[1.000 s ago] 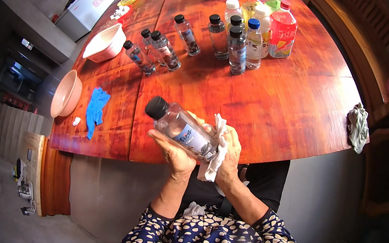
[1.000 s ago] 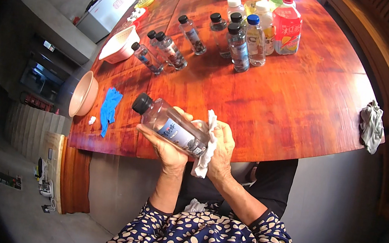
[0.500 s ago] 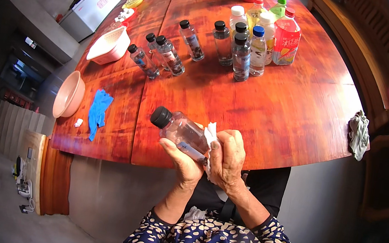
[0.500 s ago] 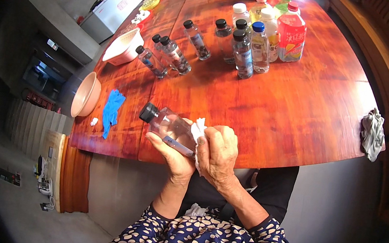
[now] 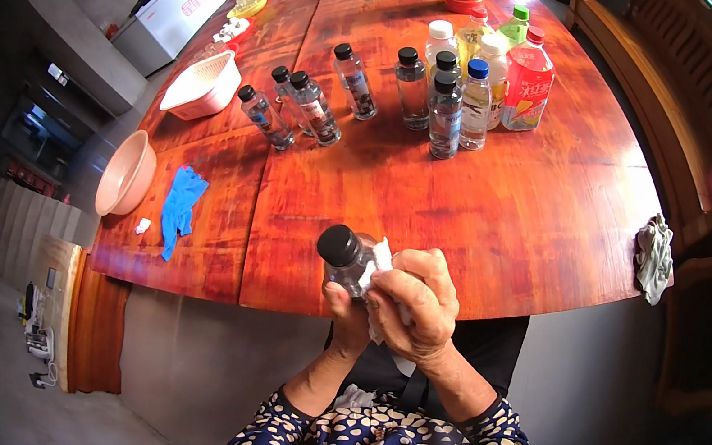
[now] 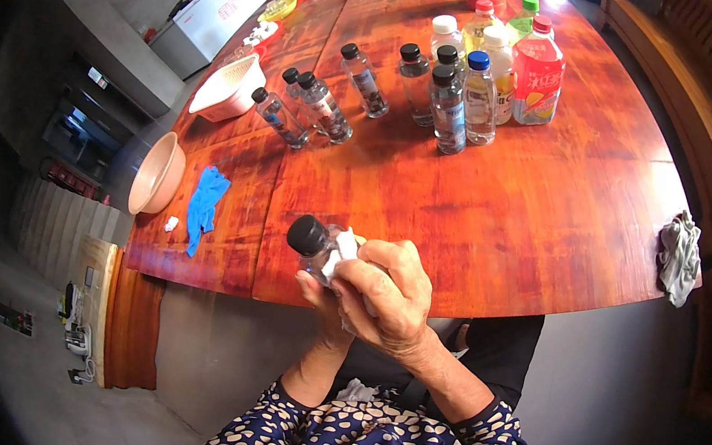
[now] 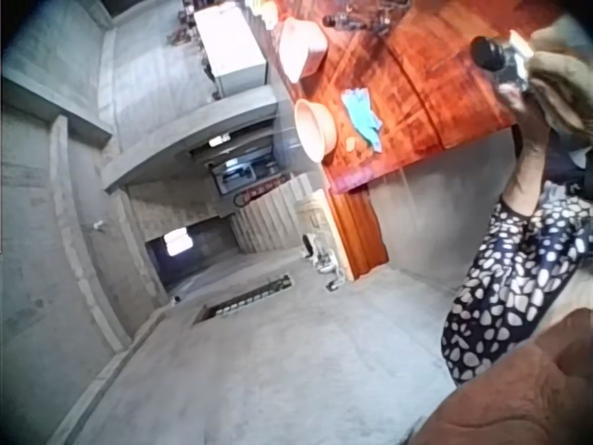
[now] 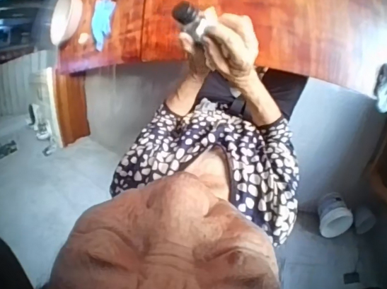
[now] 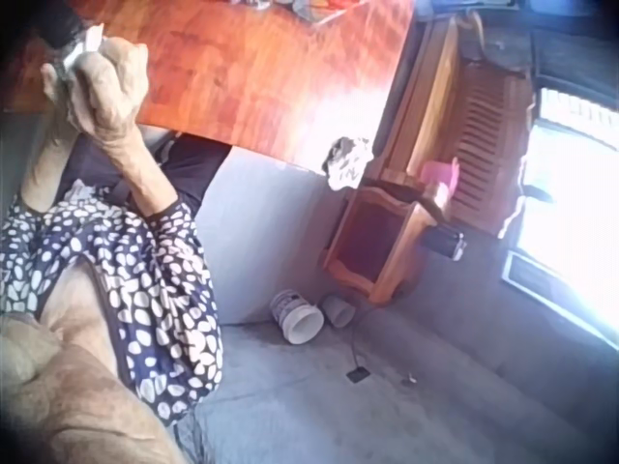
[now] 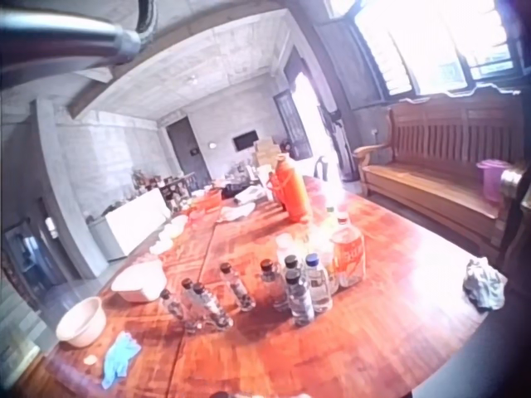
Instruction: The person wipes several clear plastic bottles with a white cloth on a wooden table. They handle the bottles one at a time, rotating them to clean the sides and caps before placing them back on the table.
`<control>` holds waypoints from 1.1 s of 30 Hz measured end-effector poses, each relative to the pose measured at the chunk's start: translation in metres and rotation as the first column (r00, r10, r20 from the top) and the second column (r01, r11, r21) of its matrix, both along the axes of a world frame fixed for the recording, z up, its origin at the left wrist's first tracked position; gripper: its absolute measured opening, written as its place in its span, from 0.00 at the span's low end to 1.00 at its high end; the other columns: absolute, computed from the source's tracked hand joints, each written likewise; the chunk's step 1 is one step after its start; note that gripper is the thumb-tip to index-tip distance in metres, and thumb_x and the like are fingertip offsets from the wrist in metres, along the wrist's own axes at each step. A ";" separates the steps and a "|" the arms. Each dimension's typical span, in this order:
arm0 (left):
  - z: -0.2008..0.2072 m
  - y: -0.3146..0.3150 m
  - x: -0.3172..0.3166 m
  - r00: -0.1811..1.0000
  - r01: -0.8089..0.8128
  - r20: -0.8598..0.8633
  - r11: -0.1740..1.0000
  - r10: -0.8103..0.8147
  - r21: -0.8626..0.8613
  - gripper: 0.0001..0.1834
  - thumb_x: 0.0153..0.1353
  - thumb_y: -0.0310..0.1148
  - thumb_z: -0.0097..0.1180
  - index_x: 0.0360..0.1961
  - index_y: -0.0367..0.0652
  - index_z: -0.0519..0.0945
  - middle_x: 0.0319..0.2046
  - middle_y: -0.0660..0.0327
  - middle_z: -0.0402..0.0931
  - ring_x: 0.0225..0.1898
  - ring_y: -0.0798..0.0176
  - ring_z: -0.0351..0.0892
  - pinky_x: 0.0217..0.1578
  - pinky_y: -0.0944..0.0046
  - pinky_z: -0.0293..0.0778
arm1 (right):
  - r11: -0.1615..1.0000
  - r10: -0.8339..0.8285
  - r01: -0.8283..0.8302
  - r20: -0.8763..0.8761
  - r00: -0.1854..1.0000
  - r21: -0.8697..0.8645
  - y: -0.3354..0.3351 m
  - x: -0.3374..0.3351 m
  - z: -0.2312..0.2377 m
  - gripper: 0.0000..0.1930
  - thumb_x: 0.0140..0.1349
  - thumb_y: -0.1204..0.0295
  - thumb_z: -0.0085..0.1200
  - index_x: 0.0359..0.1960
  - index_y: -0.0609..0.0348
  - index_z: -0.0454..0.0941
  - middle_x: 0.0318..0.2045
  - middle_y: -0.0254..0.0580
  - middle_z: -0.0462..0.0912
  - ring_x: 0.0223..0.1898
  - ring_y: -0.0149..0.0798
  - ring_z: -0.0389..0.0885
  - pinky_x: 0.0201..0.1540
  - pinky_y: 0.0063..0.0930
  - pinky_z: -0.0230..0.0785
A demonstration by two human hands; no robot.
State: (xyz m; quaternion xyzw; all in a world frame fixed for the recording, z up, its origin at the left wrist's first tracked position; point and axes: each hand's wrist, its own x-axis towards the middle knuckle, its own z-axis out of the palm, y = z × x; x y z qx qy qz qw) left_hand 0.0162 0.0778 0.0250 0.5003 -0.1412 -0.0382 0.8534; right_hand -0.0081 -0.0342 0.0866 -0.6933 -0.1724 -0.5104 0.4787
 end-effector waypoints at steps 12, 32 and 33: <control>-0.013 0.012 -0.006 0.952 0.302 -0.098 0.939 -0.289 0.167 0.57 0.45 0.79 0.41 0.63 0.40 0.57 0.59 0.57 0.61 0.58 0.57 0.65 0.58 0.55 0.65 | 0.755 0.655 -0.574 -0.404 0.638 0.317 -0.037 0.033 0.014 0.09 0.53 0.71 0.44 0.28 0.66 0.73 0.34 0.46 0.73 0.39 0.42 0.73 0.44 0.33 0.66; -0.021 0.008 0.014 0.965 0.247 -0.103 0.968 -0.241 0.048 0.56 0.48 0.74 0.47 0.65 0.39 0.54 0.63 0.58 0.53 0.65 0.60 0.52 0.65 0.57 0.48 | 0.991 0.116 -0.137 -0.438 0.891 -0.015 -0.001 0.003 -0.018 0.31 0.47 0.66 0.54 0.54 0.66 0.63 0.50 0.57 0.58 0.51 0.53 0.61 0.55 0.45 0.57; -0.020 0.009 0.013 0.968 0.233 -0.108 0.971 -0.226 0.060 0.54 0.50 0.73 0.46 0.65 0.38 0.55 0.62 0.58 0.55 0.64 0.59 0.54 0.64 0.57 0.50 | 0.990 0.112 -0.139 -0.427 0.897 -0.034 0.000 0.000 -0.018 0.35 0.44 0.70 0.54 0.58 0.66 0.61 0.51 0.58 0.57 0.51 0.54 0.60 0.56 0.45 0.57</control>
